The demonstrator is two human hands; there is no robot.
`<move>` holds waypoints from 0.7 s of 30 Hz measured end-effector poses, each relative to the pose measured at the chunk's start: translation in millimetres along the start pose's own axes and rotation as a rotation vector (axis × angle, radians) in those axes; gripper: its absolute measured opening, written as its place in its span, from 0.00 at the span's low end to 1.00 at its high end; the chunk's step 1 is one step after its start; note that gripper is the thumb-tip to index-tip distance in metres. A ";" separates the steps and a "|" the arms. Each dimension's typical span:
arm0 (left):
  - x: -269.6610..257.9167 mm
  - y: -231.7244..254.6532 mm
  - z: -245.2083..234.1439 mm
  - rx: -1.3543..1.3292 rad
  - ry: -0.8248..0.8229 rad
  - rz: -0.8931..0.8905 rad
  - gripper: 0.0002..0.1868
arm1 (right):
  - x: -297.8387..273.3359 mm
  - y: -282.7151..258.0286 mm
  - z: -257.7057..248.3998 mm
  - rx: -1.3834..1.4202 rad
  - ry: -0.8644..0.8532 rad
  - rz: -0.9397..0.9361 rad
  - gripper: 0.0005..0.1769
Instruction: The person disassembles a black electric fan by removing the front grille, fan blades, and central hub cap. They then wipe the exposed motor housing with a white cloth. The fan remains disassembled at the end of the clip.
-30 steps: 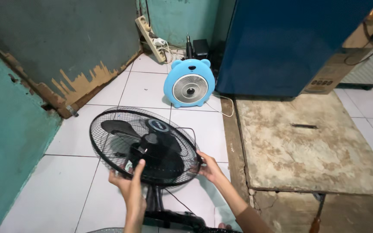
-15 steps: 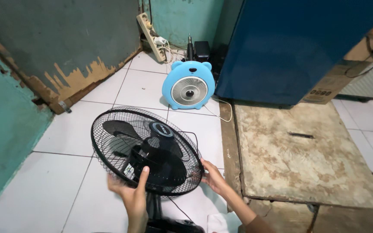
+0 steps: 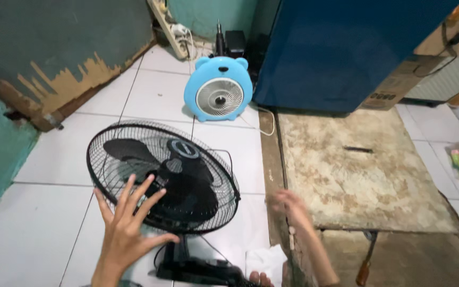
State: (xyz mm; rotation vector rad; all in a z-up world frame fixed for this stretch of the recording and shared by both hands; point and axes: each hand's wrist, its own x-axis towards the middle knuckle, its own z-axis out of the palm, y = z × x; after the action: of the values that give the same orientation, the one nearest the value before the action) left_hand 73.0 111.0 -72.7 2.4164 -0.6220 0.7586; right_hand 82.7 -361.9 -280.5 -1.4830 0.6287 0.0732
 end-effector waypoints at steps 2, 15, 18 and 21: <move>-2.2 -4.8 -6.9 0.045 -0.049 0.053 0.54 | -8.0 -3.3 -59.2 -0.374 0.282 -0.819 0.22; -0.9 -9.6 -18.7 0.171 -0.018 0.037 0.49 | -117.1 101.5 -181.8 -1.310 0.882 -0.208 0.38; 5.6 -14.1 -21.5 0.174 -0.014 0.025 0.50 | -112.0 90.9 -172.8 -1.140 0.915 -0.137 0.39; 7.7 -17.6 -22.8 0.154 -0.014 0.015 0.51 | -101.0 76.0 -152.0 -0.494 0.843 -0.281 0.30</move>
State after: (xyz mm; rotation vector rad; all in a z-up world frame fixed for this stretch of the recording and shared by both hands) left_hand 79.9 136.0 -58.0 2.5611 -0.6078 0.8240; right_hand -86.6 -462.4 -299.3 -2.0694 1.1146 -0.6927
